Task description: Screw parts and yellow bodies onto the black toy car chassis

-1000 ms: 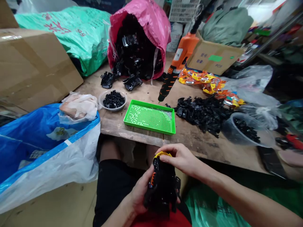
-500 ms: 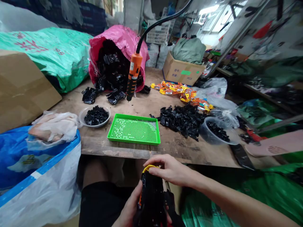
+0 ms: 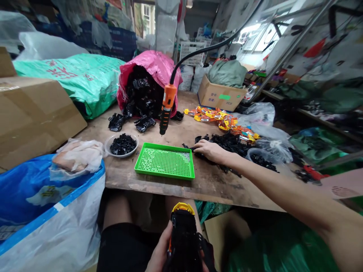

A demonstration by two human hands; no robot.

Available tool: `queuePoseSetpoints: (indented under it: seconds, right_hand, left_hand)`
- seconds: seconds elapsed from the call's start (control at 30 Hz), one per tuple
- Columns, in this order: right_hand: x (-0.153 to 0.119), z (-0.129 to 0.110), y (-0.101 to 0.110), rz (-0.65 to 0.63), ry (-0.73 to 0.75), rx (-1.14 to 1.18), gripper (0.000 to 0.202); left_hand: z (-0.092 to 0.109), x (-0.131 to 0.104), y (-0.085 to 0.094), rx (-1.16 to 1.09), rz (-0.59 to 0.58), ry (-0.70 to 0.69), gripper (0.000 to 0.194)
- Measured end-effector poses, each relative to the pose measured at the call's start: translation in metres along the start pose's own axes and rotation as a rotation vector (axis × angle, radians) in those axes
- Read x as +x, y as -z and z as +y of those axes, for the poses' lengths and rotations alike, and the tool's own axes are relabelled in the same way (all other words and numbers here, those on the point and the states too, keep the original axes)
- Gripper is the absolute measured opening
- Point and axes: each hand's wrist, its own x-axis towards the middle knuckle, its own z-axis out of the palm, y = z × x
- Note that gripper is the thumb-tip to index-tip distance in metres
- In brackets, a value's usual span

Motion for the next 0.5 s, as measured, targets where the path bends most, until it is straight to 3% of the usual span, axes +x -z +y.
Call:
queuePoseSetpoints:
  seconds: [0.3, 0.5]
  right_hand:
    - [0.016, 0.018, 0.017, -0.228, 0.229, -0.185, 0.027]
    - [0.014, 0.025, 0.025, -0.187, 0.202, -0.218, 0.016]
  left_hand:
    - [-0.002, -0.002, 0.000, -0.022, 0.011, -0.003, 0.071]
    - [0.000, -0.003, -0.003, -0.029, -0.003, -0.012, 0.072]
